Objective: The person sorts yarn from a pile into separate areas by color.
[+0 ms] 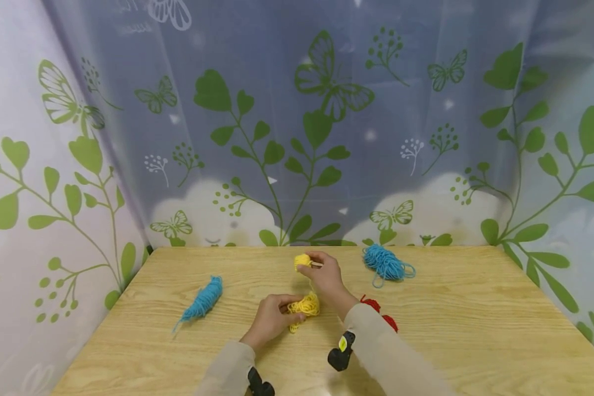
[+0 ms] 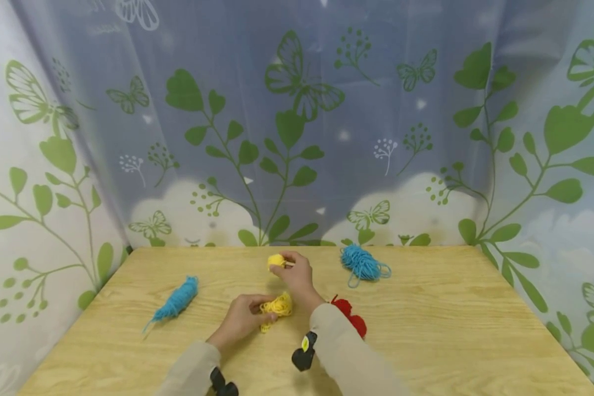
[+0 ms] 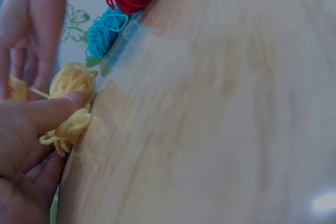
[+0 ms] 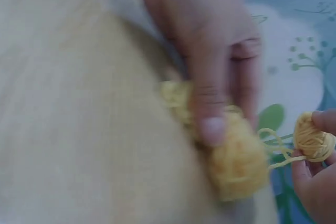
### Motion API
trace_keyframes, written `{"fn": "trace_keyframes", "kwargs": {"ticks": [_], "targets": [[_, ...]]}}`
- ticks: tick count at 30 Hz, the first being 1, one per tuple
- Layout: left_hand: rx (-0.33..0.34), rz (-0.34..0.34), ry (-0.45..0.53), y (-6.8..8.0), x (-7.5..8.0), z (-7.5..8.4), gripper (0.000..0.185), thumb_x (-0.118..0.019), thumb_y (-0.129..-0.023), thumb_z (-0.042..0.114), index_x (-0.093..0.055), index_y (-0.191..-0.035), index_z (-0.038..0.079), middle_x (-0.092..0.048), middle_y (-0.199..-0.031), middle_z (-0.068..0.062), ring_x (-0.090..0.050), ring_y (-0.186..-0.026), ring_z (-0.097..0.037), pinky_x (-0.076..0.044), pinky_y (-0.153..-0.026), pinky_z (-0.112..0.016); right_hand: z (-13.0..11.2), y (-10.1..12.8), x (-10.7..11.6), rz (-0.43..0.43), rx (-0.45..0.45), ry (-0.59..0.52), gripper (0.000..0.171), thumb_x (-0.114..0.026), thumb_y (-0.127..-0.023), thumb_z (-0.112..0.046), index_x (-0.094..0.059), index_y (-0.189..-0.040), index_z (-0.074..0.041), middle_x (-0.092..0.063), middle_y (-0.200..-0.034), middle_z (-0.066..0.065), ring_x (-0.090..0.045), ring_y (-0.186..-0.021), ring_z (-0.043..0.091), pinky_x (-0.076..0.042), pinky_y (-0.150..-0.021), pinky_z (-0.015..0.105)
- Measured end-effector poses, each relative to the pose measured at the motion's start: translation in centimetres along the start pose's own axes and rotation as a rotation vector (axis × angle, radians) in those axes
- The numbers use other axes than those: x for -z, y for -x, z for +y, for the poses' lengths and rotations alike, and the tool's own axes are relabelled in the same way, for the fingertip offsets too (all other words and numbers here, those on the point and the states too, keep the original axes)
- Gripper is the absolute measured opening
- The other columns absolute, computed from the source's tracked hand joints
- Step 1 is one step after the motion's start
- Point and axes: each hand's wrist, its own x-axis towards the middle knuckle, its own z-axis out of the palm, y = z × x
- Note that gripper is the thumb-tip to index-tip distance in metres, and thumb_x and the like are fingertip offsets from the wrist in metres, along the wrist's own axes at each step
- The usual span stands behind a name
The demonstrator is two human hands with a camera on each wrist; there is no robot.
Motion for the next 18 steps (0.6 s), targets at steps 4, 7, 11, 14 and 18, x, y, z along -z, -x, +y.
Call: {"fn": "trace_keyframes", "kwargs": {"ticks": [4,7,11,14,18], "targets": [[-0.004,0.0,-0.011,0.0,0.0,0.0,0.036,-0.077,-0.081,0.014,-0.07,-0.115,0.003,-0.067,-0.117,-0.013,-0.06,-0.113,-0.029,-0.053,-0.088,-0.038,1.6,0.9,-0.5,-0.017,-0.012,0.051,0.042,-0.071,-0.086,-0.009,-0.059,-0.125,0.003,-0.057,-0.123,0.02,-0.057,-0.11,0.036,-0.053,-0.087,0.04],[0.013,0.0,-0.007,0.1,0.0,-0.1,0.037,-0.077,-0.081,0.015,-0.069,-0.115,0.003,-0.067,-0.118,-0.013,-0.059,-0.114,-0.029,-0.052,-0.09,-0.038,2.4,1.4,-0.6,-0.036,-0.025,0.116,0.041,-0.071,-0.085,-0.006,-0.059,-0.124,0.004,-0.058,-0.121,0.02,-0.058,-0.109,0.036,-0.053,-0.086,0.039],[0.026,0.01,-0.006,0.0,0.1,-0.1,0.038,-0.077,-0.081,0.015,-0.069,-0.115,0.003,-0.066,-0.119,-0.015,-0.059,-0.115,-0.029,-0.052,-0.09,-0.038,2.9,1.8,-0.4,-0.057,-0.023,0.194,0.04,-0.07,-0.084,-0.003,-0.06,-0.122,0.004,-0.059,-0.12,0.019,-0.058,-0.109,0.035,-0.054,-0.085,0.038],[0.034,0.031,0.004,0.0,0.0,-0.1,0.037,-0.078,-0.08,0.014,-0.069,-0.114,0.003,-0.065,-0.12,-0.017,-0.059,-0.116,-0.031,-0.052,-0.09,-0.038,2.8,1.9,-0.2,-0.052,-0.018,0.236,0.039,-0.069,-0.084,-0.002,-0.06,-0.122,0.003,-0.059,-0.12,0.019,-0.059,-0.107,0.034,-0.054,-0.084,0.038],[0.052,0.071,0.037,0.0,-0.1,0.0,0.037,-0.079,-0.079,0.01,-0.069,-0.114,0.003,-0.064,-0.122,-0.017,-0.058,-0.117,-0.033,-0.052,-0.091,-0.038,2.7,2.0,0.2,-0.081,0.002,0.283,0.037,-0.068,-0.085,-0.001,-0.062,-0.121,0.003,-0.061,-0.12,0.019,-0.059,-0.105,0.032,-0.055,-0.082,0.037]]}}
